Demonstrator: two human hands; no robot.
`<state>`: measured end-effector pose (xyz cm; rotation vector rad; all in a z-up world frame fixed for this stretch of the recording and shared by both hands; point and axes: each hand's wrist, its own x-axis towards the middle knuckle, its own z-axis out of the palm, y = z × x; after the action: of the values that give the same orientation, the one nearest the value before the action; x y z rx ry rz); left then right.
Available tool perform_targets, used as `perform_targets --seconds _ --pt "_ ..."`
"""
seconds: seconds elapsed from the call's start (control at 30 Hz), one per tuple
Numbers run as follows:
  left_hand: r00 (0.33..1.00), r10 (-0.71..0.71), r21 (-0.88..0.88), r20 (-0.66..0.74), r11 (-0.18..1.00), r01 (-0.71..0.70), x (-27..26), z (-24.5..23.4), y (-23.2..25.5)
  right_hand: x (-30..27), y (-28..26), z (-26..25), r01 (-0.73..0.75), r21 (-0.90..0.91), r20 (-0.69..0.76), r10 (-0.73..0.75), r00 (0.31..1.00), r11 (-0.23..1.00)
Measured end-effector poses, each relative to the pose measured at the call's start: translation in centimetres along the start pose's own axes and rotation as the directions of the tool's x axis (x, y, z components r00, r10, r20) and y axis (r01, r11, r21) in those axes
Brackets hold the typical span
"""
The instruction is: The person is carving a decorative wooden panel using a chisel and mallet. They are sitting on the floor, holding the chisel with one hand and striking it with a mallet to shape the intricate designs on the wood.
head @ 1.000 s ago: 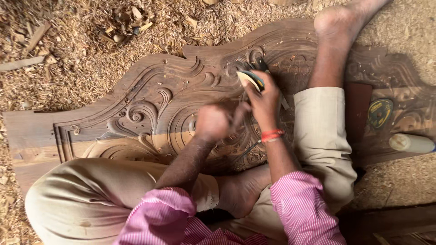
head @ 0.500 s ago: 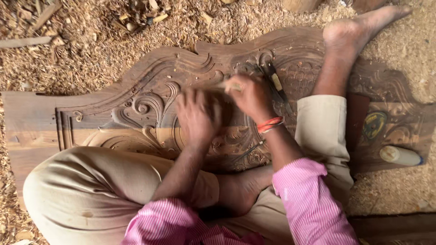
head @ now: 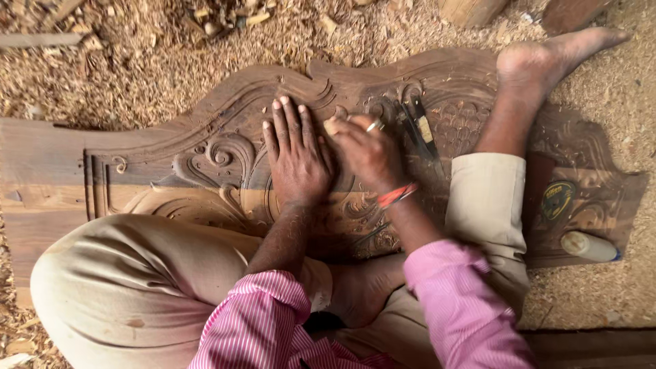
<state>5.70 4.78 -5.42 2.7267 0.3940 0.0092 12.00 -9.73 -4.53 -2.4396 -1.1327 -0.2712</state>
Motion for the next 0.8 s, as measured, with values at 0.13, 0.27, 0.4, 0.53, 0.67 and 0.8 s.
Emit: perform_targets --seconds 0.13,0.27,0.4,0.53,0.67,0.8 --pt "1.0 0.003 -0.022 0.029 1.0 -0.003 0.0 -0.3 0.0 -0.7 0.6 0.5 -0.002 -0.012 0.062 0.003 0.998 1.0" --pt "0.999 0.004 -0.037 0.038 0.999 -0.003 -0.5 -0.2 -0.1 -1.0 1.2 -0.4 0.031 0.011 0.06 -0.031 0.998 0.999" --pt "1.0 0.004 -0.045 0.025 0.999 -0.003 0.0 -0.2 -0.1 -0.7 0.9 -0.4 0.007 0.002 0.063 -0.007 0.998 1.0" --pt "0.999 0.006 -0.047 0.048 0.999 -0.003 -0.2 -0.3 -0.1 -1.2 1.1 -0.3 -0.015 0.014 0.036 0.015 0.999 1.0" --pt "0.998 0.007 -0.04 0.066 0.999 -0.004 0.0 -0.1 -0.2 -1.9 1.5 0.8 0.025 -0.011 0.047 -0.024 0.999 1.0" --pt "0.999 0.007 -0.03 0.039 1.0 -0.006 -0.4 0.2 -0.1 -3.0 2.2 1.8 -0.081 -0.084 0.044 0.085 0.995 0.993"
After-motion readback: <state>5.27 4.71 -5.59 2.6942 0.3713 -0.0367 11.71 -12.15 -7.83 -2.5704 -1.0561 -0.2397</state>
